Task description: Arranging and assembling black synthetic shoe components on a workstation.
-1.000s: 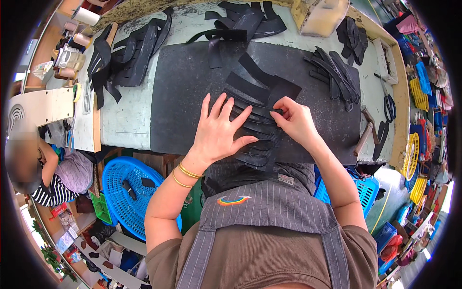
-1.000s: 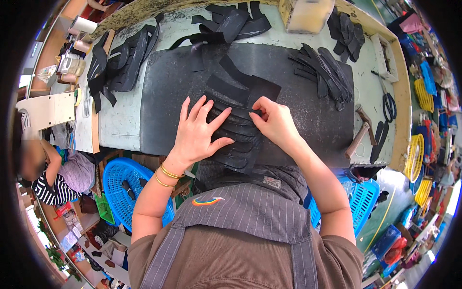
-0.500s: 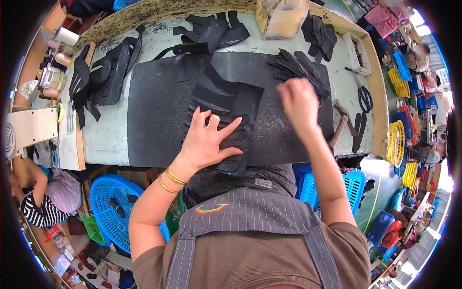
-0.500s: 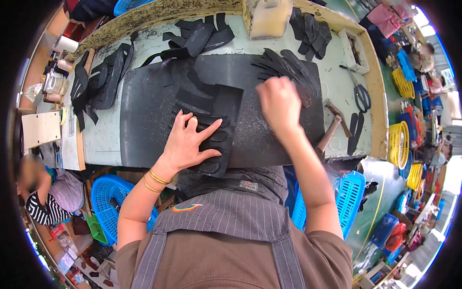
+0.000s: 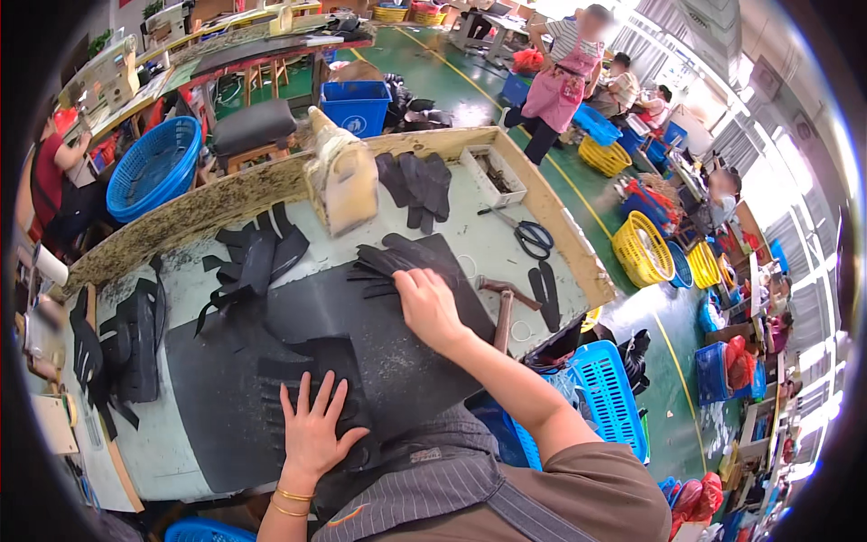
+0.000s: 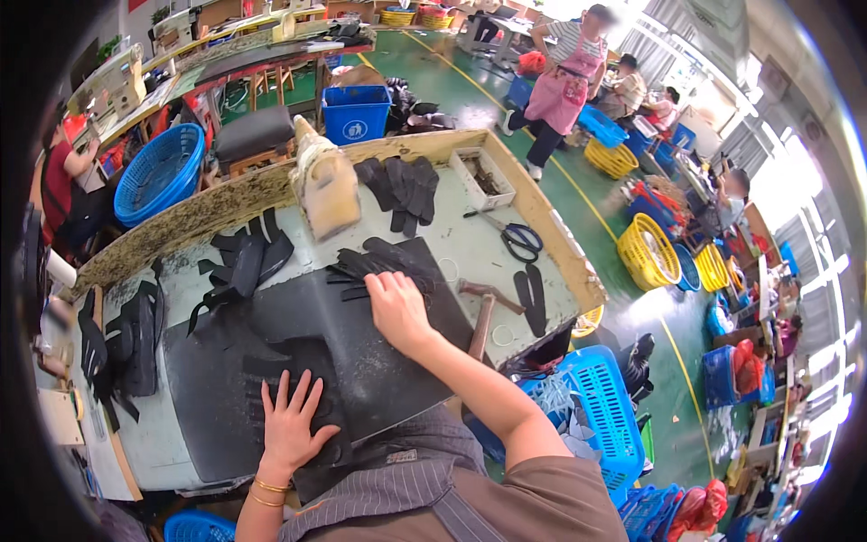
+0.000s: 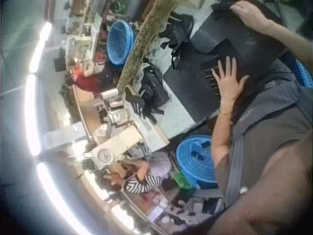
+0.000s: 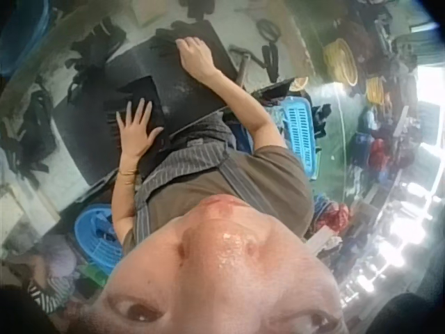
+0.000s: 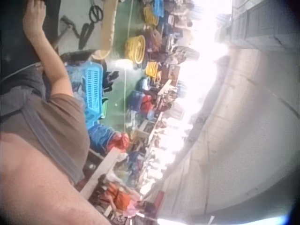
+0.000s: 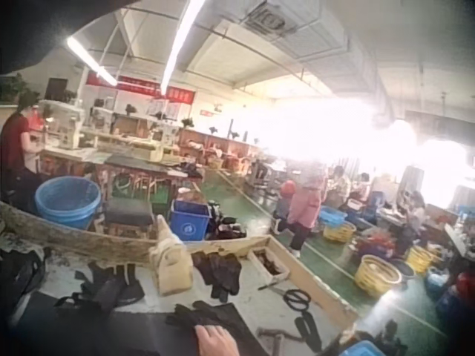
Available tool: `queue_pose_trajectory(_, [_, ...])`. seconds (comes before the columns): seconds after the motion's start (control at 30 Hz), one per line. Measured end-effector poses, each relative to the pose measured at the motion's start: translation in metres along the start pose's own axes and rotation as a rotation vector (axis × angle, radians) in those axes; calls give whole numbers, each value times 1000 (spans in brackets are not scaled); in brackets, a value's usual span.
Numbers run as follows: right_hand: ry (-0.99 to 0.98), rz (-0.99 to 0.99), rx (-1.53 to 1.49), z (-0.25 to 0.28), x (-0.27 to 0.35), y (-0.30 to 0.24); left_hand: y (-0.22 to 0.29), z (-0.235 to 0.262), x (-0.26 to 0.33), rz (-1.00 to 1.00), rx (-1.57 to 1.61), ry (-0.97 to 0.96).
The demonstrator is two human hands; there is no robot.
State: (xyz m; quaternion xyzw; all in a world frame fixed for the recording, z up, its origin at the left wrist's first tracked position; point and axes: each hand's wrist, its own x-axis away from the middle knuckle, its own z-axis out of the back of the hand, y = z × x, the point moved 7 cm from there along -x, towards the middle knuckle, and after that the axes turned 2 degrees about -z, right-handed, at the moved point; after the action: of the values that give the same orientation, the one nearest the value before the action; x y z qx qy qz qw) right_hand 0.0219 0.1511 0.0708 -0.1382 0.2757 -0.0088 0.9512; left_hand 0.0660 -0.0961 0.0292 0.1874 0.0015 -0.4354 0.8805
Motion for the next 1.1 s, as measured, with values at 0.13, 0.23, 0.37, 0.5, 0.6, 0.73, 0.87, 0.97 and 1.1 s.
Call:
queue_pose_trajectory(0.13, [-81, -16, -372, 7, 0, -45, 10, 4, -9, -34, -61, -11])
queue_pose_trajectory(0.23, [-252, -38, -496, -44, 0, -66, 7, 0, -9, -71, -126, -26])
queue_pose_trajectory(0.37, [-322, -136, -578, -84, 10, -58, 10, -9, -12, -55, 166, -77])
queue_pose_trajectory(0.5, [-290, -170, -566, -90, 16, -55, 17, -7, -14, -90, -4, -130])
queue_pose_trajectory(0.6, [-240, -141, -518, -85, 24, -61, 21, -11, -10, -109, -58, -159])
queue_pose_trajectory(0.73, [-170, -68, -416, -82, 26, -72, 26, -7, -16, -123, -149, -162])
queue_pose_trajectory(0.87, [-149, -23, -413, -75, 27, -79, 25, -23, -13, -66, 41, -190])
queue_pose_trajectory(0.97, [-159, 7, -402, -73, 26, -78, 26, -19, -16, -79, 19, -199])
queue_pose_trajectory(1.1, [-201, 28, -394, -64, 27, -80, 27, -19, -18, -97, -23, -222])
